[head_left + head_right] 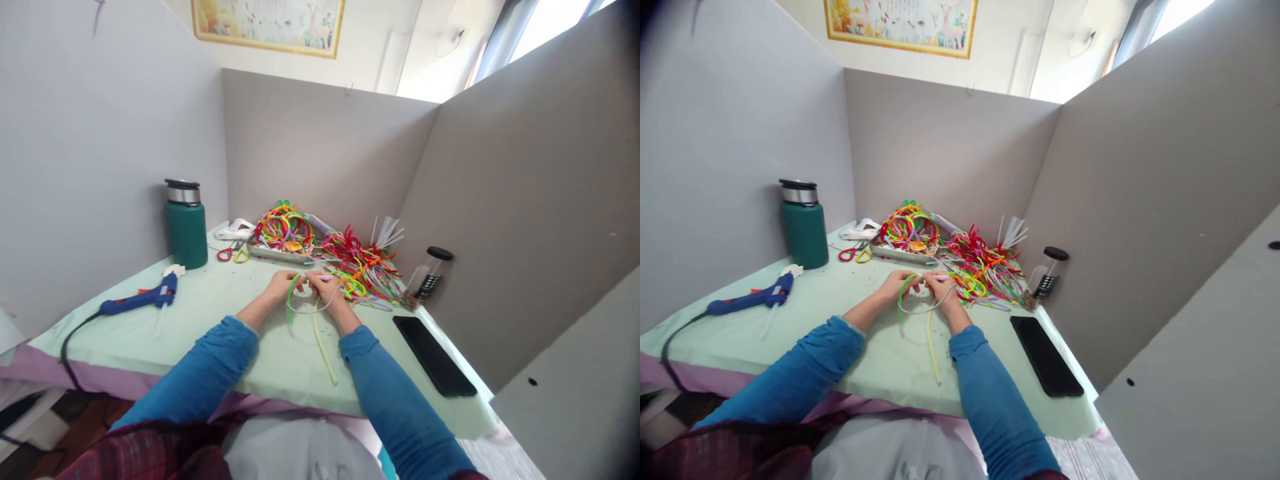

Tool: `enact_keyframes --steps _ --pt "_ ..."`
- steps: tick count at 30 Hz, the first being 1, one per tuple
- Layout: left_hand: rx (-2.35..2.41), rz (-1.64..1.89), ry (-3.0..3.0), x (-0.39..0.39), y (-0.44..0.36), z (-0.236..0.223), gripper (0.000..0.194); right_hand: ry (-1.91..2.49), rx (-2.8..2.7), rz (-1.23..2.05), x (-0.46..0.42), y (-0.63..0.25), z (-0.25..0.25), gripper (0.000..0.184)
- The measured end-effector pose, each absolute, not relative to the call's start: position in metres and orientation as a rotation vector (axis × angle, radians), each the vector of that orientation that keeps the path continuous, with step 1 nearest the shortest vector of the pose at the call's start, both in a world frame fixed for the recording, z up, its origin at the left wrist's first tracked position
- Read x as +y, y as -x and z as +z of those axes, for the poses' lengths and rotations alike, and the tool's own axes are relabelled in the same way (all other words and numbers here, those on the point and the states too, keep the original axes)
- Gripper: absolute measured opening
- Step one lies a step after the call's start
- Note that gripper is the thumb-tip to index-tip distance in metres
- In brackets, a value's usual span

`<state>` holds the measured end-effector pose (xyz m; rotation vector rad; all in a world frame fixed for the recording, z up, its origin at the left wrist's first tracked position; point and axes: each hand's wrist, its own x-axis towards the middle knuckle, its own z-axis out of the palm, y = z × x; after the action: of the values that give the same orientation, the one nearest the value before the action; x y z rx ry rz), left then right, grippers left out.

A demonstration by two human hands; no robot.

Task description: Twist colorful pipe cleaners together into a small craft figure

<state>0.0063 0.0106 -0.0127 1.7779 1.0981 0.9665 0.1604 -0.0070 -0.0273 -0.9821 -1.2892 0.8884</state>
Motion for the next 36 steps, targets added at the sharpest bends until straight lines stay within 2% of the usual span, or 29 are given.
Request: enact_keyframes --steps 14,19,22,27,36 --pt "1.013 0.954 -1.553 0.0018 -0.0084 -0.0043 0.041 0.986 -1.297 0.871 -0.0113 -0.1600 -0.0248 0.030" --pt "1.051 0.930 -1.436 0.0032 -0.0083 -0.0032 0.047 0.959 -1.332 0.880 -0.0105 -0.1599 -0.0268 0.030" --pt "1.069 0.901 -1.487 0.0042 -0.0078 -0.0040 0.047 0.963 -1.335 0.881 -0.0096 -0.1606 -0.0275 0.031" --pt "1.100 0.897 -1.558 0.0026 -0.0080 -0.0040 0.037 0.961 -1.329 0.876 -0.0107 -0.1600 -0.0256 0.030" --pt "1.001 0.922 -1.506 0.0097 -0.0058 -0.0088 0.037 0.951 -1.309 0.898 -0.0100 -0.1594 -0.0263 0.032"
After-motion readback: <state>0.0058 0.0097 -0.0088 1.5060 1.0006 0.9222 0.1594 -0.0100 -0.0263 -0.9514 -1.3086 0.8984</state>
